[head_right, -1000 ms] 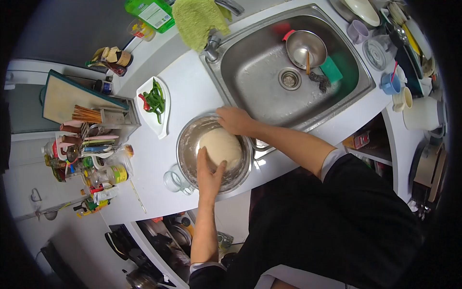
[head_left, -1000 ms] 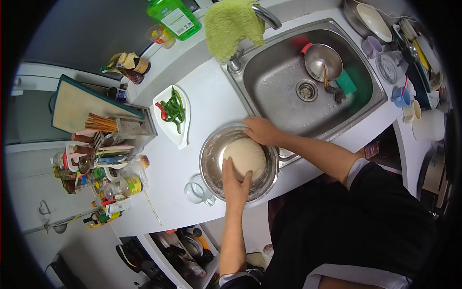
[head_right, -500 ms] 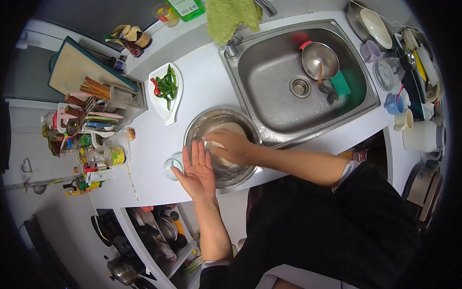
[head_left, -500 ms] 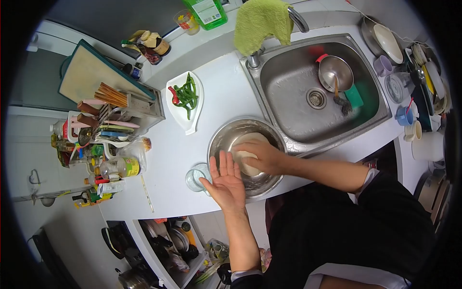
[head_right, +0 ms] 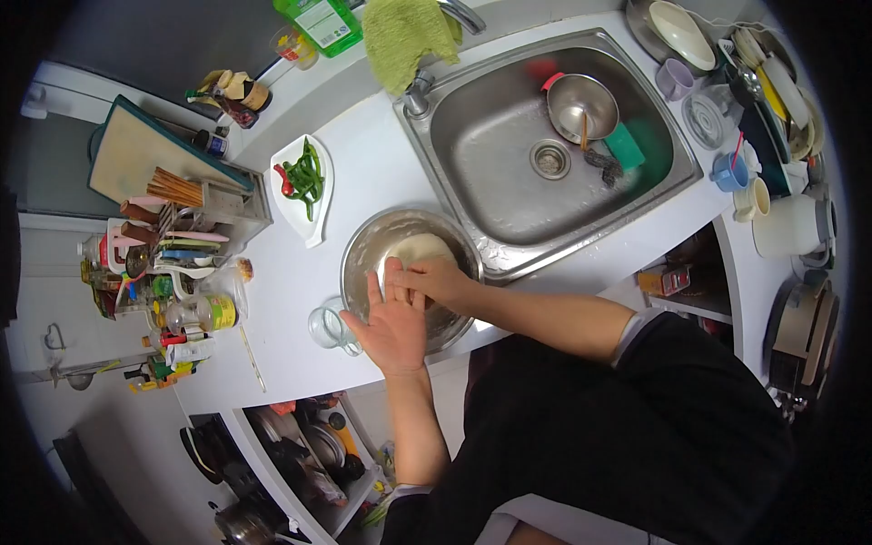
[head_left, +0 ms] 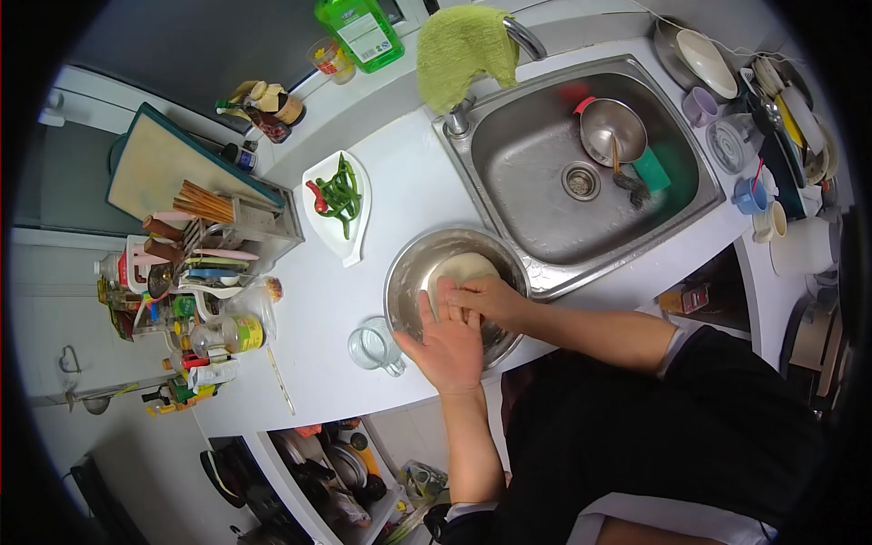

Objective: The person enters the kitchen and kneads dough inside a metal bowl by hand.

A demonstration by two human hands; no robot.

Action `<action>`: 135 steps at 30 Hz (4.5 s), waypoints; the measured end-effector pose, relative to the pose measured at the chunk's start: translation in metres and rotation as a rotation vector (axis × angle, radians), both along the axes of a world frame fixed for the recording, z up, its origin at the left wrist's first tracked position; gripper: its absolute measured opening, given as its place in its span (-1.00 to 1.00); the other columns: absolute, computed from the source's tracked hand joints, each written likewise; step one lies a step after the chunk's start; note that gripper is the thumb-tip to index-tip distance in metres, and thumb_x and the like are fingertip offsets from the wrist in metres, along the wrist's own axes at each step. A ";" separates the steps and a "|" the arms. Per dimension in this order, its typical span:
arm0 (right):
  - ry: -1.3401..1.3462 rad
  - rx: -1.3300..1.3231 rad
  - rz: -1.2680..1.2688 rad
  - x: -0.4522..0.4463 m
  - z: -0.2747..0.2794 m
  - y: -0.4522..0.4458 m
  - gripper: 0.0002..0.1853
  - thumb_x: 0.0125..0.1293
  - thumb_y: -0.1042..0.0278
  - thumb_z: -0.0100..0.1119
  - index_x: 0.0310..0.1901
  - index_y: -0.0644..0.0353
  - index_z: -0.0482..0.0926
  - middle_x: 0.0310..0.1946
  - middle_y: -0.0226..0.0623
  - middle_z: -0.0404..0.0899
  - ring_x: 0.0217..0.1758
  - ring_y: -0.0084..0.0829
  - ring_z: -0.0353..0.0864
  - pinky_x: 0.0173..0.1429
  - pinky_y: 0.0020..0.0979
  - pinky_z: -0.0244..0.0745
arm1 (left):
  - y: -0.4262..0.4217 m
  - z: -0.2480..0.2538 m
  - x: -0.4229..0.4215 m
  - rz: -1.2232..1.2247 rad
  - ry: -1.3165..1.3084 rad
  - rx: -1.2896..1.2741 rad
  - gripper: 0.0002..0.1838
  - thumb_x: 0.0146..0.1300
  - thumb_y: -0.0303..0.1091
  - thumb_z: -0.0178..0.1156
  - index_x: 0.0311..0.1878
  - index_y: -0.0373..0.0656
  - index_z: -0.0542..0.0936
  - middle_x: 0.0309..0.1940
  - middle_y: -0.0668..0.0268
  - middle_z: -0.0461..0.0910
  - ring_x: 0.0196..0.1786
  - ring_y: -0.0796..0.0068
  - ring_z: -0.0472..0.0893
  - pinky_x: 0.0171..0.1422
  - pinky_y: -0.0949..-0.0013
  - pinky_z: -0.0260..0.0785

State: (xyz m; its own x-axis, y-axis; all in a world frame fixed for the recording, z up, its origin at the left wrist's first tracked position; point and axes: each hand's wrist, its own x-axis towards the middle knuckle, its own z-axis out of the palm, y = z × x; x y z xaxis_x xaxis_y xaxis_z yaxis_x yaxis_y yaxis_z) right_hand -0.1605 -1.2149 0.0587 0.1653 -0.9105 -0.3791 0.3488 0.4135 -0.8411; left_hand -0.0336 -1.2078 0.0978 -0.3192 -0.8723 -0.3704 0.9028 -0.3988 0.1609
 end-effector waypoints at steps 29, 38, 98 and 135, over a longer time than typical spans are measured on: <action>-0.799 0.211 -0.116 0.003 0.018 0.017 -0.29 0.56 -0.14 -0.55 0.43 0.35 0.08 0.44 -0.02 0.15 0.54 -0.16 0.08 0.59 -0.22 -0.05 | -0.006 -0.011 -0.026 -0.112 -0.821 0.131 -0.48 0.53 0.06 -0.20 0.13 -0.23 0.45 -0.02 0.17 0.58 -0.02 0.34 0.60 0.08 0.31 0.49; 0.341 -0.450 0.150 0.019 -0.003 0.018 -0.47 0.52 0.21 -0.29 0.42 0.28 0.20 0.47 -0.11 0.15 0.54 -0.08 0.05 0.59 -0.21 -0.18 | 0.000 0.001 -0.047 0.010 -0.680 0.253 -0.37 0.46 0.28 -0.25 0.26 -0.06 0.34 0.06 0.23 0.51 0.01 0.37 0.54 0.14 0.28 0.43; 0.646 -1.020 0.005 0.045 -0.010 -0.014 -0.34 0.53 0.11 -0.12 0.53 0.15 -0.06 0.54 -0.12 -0.11 0.64 -0.14 -0.37 0.60 -0.05 -0.40 | -0.052 0.019 -0.025 -0.046 -0.685 0.128 -0.23 0.41 0.37 -0.32 0.41 -0.06 0.21 0.37 0.23 0.25 0.44 0.26 0.24 0.53 0.17 0.08; 1.165 -0.880 0.238 -0.028 -0.015 -0.046 -0.41 0.31 0.12 0.17 0.30 0.23 0.36 0.40 -0.13 0.24 0.49 -0.15 0.14 0.48 -0.04 0.10 | 0.048 -0.025 0.044 0.121 -1.566 -0.145 -0.43 0.45 -0.27 0.01 0.44 -0.27 0.17 0.30 0.07 0.26 0.34 0.25 0.27 0.41 0.20 0.15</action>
State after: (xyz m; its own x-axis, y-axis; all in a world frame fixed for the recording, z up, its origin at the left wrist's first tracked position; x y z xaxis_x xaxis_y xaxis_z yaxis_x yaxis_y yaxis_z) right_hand -0.1885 -1.2612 0.0434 0.3373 -0.9083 0.2474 -0.6844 -0.4171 -0.5980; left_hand 0.0099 -1.1601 0.0730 0.3563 -0.9193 -0.1670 -0.1657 -0.2381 0.9570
